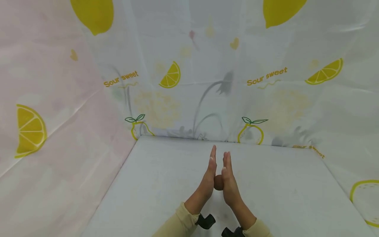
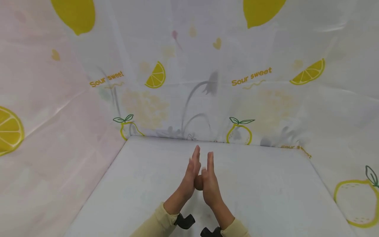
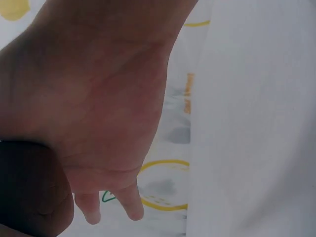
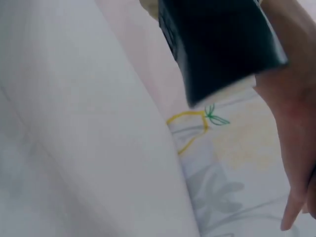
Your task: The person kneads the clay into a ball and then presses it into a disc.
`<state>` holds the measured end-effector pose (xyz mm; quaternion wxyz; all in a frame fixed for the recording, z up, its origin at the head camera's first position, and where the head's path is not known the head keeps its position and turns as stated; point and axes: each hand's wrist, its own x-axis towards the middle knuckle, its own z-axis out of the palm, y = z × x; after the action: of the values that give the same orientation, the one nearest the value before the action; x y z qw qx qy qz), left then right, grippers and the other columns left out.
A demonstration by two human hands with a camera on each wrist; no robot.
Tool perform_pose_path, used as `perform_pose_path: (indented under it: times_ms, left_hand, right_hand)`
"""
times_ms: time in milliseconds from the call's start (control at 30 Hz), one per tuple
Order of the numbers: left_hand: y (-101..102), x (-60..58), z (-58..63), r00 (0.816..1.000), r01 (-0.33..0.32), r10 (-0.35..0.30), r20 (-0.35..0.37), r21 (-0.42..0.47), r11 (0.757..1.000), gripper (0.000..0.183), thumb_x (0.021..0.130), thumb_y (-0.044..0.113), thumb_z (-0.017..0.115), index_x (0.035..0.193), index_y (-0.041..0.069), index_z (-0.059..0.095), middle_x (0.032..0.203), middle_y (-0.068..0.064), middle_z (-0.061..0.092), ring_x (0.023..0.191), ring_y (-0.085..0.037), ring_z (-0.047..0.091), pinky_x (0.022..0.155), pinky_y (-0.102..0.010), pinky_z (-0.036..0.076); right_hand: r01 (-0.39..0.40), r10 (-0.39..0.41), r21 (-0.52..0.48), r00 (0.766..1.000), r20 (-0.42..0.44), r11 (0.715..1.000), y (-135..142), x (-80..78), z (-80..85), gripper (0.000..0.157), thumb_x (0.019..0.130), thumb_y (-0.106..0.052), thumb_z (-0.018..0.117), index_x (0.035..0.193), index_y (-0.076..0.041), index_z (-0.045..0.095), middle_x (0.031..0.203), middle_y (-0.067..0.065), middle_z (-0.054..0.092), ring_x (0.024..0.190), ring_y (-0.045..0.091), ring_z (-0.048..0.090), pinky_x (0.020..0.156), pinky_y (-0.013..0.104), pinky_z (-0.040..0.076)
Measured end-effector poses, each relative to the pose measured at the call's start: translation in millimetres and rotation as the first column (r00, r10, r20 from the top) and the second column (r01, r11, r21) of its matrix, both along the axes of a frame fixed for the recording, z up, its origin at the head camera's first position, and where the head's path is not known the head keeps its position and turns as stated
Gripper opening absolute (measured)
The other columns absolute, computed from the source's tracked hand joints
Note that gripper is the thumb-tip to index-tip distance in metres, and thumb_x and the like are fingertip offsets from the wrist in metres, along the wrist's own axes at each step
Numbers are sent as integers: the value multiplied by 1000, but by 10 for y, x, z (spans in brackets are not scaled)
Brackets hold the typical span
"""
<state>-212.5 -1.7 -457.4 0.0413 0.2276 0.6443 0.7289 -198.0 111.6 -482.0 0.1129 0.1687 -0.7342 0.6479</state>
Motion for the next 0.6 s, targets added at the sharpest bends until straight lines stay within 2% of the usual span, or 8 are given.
perform_pose_path:
  times_ms: [67,133,233,267,367,467,600]
  left_hand:
    - [4,-27,-3,999,-39,39,-5,-7,999,72,107,59,12,165,19,-3,171,-1,-7,155,-24,-7,122,-59,-1]
    - [9,-56,-14,997,-81,81,-16,-15,997,71,108,56,15,165,17,-3,171,-3,-6,155,-25,-6,121,-60,-1]
    - [11,-102,-48,991,-135,134,-22,-26,991,70,109,52,18,165,14,-2,171,-7,-4,156,-27,-3,121,-61,2]
    - [8,-113,-62,990,-141,141,-11,-28,990,70,109,51,19,165,14,-1,171,-7,-3,156,-28,-3,121,-62,1]
    - [5,-132,-98,989,-137,139,56,-34,990,71,108,53,18,165,14,1,171,-6,-2,156,-28,-3,120,-62,1]
    - [14,-115,-122,986,-100,102,135,-19,995,74,107,58,17,165,15,5,171,-5,-1,156,-28,-4,121,-62,1]
    - [59,-63,-154,980,-19,14,199,22,1000,79,104,65,16,165,15,5,171,-3,-2,156,-25,-8,121,-59,-2]
  right_hand:
    - [2,-2,19,1000,-8,1000,-34,39,-12,60,112,-22,23,164,-22,-6,170,6,4,156,28,7,117,16,11]
    - [11,-10,52,999,-31,999,-65,79,-12,61,112,-20,24,164,-21,-7,170,6,4,155,30,7,122,34,15]
    - [31,-25,97,998,-58,995,-102,139,-5,63,111,-21,26,164,-24,-7,171,3,4,155,27,6,119,56,16]
    - [40,-32,111,997,-70,993,-112,157,1,63,111,-21,27,164,-24,-7,171,1,5,156,26,7,119,57,16]
    - [58,-43,130,993,-113,990,-124,197,26,66,109,-18,29,164,-24,-6,171,0,5,156,21,8,122,36,14]
    - [59,-33,138,982,-187,989,-112,219,90,66,109,-18,30,165,-18,-5,171,6,6,156,19,8,117,16,10]
    - [55,-16,134,962,-273,989,-64,189,201,66,111,-31,28,164,-11,-6,170,14,6,156,17,8,119,16,7]
